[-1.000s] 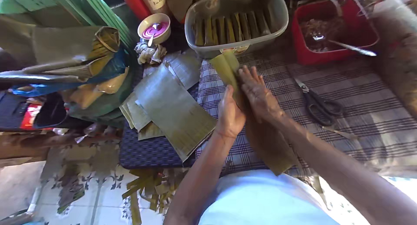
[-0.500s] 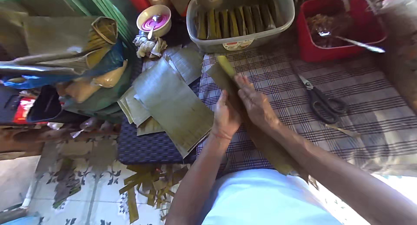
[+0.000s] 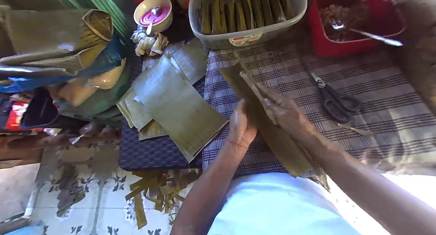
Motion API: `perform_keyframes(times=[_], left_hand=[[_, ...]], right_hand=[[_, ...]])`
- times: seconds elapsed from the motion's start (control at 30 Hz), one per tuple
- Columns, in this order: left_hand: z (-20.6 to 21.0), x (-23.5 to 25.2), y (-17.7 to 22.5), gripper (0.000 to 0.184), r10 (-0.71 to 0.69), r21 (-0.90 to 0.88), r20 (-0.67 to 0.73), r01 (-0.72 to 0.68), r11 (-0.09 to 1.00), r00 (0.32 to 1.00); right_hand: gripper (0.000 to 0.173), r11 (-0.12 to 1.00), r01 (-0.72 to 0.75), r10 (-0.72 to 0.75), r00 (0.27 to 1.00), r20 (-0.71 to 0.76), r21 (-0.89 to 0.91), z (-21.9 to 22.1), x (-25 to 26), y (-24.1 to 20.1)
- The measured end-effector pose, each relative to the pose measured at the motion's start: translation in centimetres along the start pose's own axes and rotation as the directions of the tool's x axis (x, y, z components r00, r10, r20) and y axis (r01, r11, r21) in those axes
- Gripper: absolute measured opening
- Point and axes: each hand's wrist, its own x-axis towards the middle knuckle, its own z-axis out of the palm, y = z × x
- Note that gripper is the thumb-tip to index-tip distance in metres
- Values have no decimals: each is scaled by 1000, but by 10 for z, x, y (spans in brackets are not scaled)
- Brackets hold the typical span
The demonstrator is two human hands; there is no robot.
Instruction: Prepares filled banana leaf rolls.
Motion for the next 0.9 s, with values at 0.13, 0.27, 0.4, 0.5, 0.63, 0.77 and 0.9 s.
perform_keyframes(times=[0.13,0.27,0.4,0.5,0.63,0.77,0.9], left_hand=[[7,-12,13,40,-45,-105,151,62,993,988],[4,-17,12,42,0,-73,164,12,997,987],[12,-18,12,41,-56,-83,121,66,994,991],[3,-16,18,42,-50,-82,146,62,995,988],[-5,-17,17,39,21,12,84,-22,1000,996],[-16,-33,-4,37,5,89,83,-12,996,997],[5,-44,-12,38,-97,74,13,96,993,995]], right_hand=[[46,868,303,-346,937,-43,-393,30,-1,-2],[48,942,75,-110,990,-92,-328,5,15,7],[45,948,232,-260,959,-111,-217,36,-11,-7],[47,965,176,-186,982,-32,-196,19,-3,-6],[44,984,-48,63,995,-81,171,-29,10,14],[65,973,-50,40,998,49,227,-45,-17,36],[56,969,-18,46,993,-106,247,2,-38,2]])
